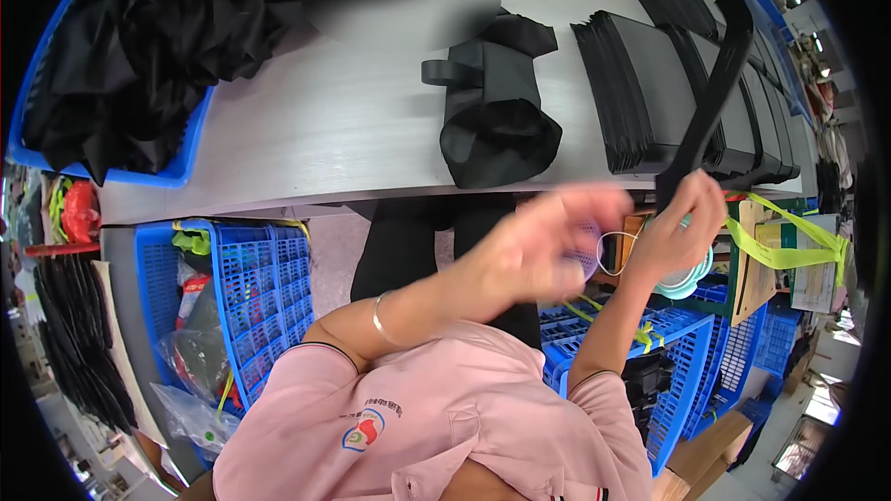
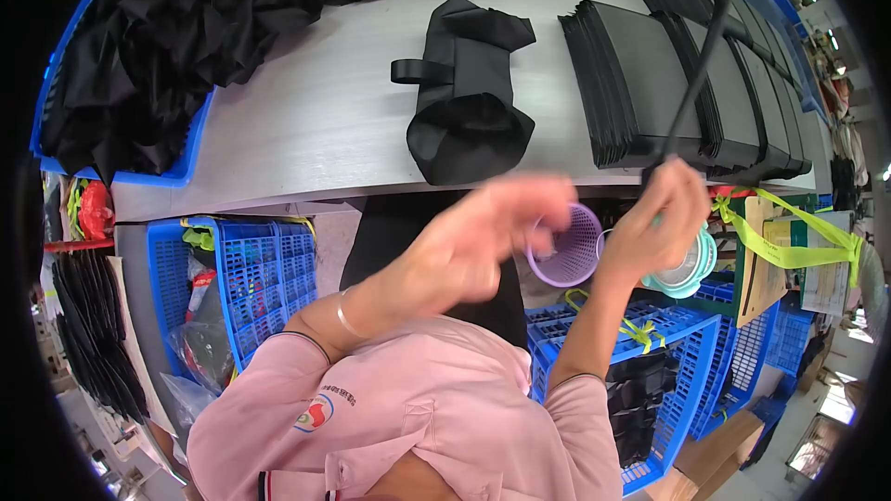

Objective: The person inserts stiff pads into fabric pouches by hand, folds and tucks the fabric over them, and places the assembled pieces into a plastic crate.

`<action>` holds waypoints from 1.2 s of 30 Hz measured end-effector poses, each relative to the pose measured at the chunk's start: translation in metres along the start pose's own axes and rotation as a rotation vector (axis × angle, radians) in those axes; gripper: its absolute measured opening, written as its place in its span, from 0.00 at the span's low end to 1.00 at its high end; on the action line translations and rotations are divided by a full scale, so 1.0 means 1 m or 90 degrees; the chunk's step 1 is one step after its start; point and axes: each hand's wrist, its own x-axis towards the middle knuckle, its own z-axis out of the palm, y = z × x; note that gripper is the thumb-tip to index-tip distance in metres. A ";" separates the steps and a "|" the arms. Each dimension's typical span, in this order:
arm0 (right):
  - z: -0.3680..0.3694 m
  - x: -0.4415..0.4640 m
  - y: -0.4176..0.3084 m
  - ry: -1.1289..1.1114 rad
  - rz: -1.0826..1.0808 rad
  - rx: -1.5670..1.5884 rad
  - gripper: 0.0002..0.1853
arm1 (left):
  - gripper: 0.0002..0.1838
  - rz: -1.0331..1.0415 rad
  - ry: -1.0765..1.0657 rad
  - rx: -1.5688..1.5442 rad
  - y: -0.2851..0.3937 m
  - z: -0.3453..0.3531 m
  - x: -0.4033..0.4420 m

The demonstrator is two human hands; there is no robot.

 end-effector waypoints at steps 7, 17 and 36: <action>-0.068 -0.088 -0.068 -0.552 0.256 0.506 0.07 | 0.67 -0.086 0.121 0.021 -0.042 -0.082 0.011; -0.067 -0.100 -0.055 -0.399 0.183 0.288 0.07 | 0.24 -0.082 0.189 -0.076 -0.036 -0.063 -0.007; -0.060 -0.123 -0.036 -0.635 0.626 0.599 0.22 | 0.25 0.224 0.440 0.983 -0.017 -0.131 0.002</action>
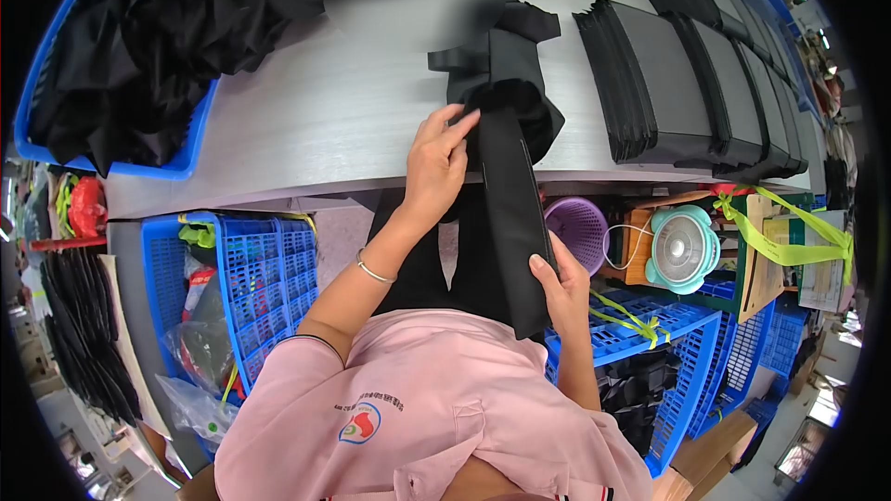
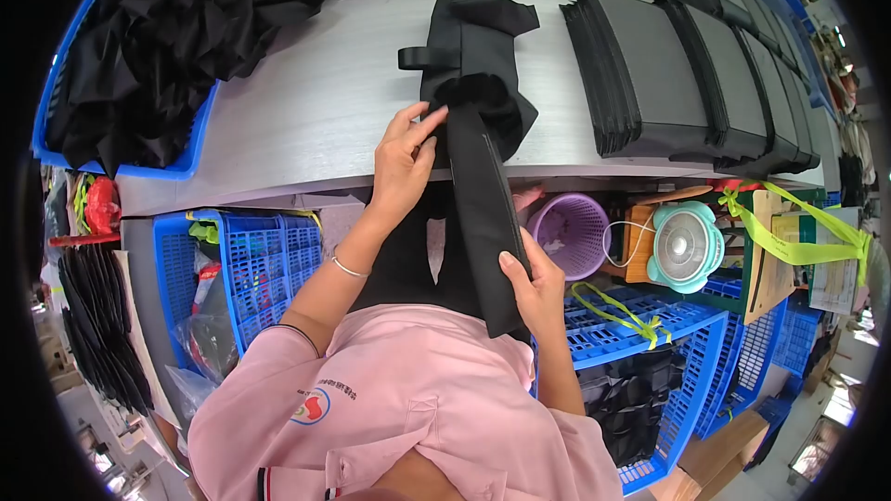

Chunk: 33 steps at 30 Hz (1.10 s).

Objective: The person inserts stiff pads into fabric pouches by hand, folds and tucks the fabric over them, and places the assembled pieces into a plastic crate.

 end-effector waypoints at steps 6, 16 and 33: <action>0.014 0.018 -0.031 0.069 -0.119 -0.353 0.22 | 0.26 0.170 -0.029 -0.043 0.036 0.003 0.020; 0.006 0.082 0.062 -0.086 -0.178 -0.001 0.12 | 0.22 0.316 -0.300 -0.251 0.068 -0.001 -0.020; 0.034 0.084 -0.020 0.044 0.032 0.599 0.16 | 0.36 0.089 0.071 -0.066 0.075 0.012 -0.040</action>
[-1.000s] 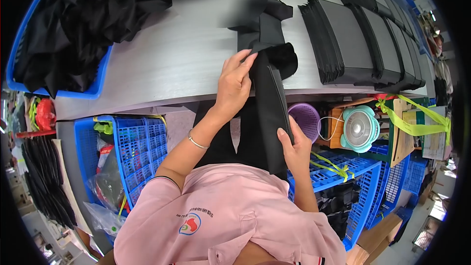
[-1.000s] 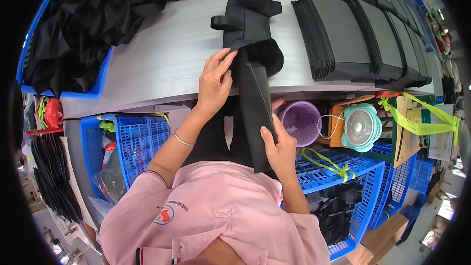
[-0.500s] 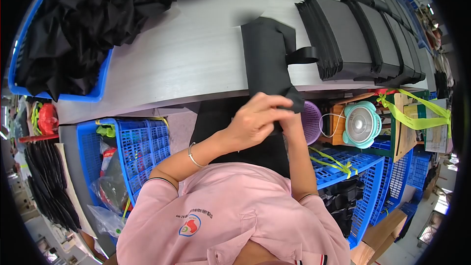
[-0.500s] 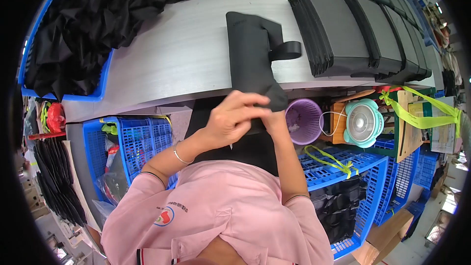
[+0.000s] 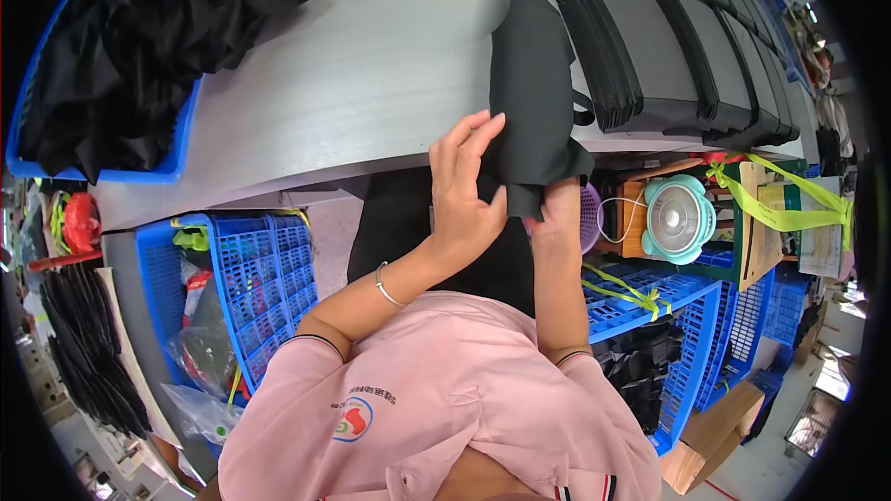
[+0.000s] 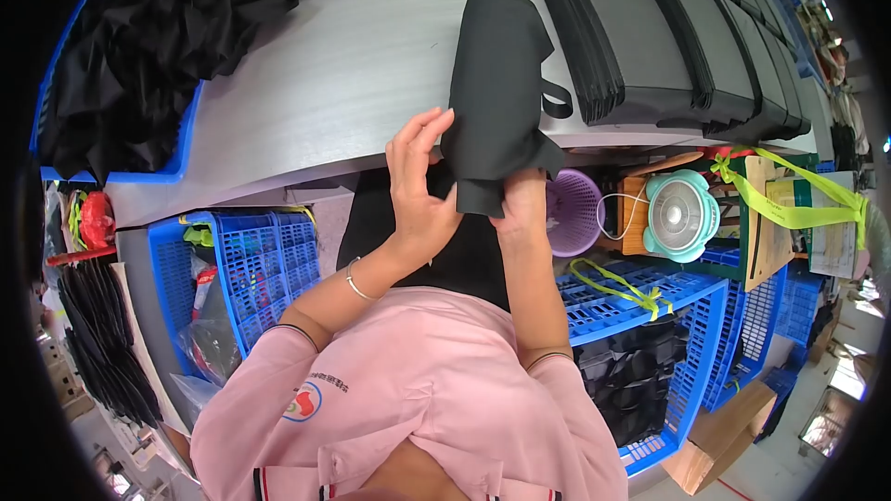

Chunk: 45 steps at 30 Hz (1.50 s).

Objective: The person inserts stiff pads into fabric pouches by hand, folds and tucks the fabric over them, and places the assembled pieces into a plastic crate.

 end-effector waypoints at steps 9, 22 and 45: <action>-0.018 0.004 0.008 0.002 0.011 0.076 0.16 | 0.33 -0.039 0.028 -0.148 0.009 0.009 0.004; 0.002 -0.001 0.015 -0.049 0.033 0.067 0.15 | 0.35 -0.052 0.010 -0.163 0.005 0.013 -0.008; -0.034 0.043 0.053 0.077 -0.302 -0.534 0.17 | 0.31 -0.180 -0.014 -0.253 -0.029 -0.005 -0.026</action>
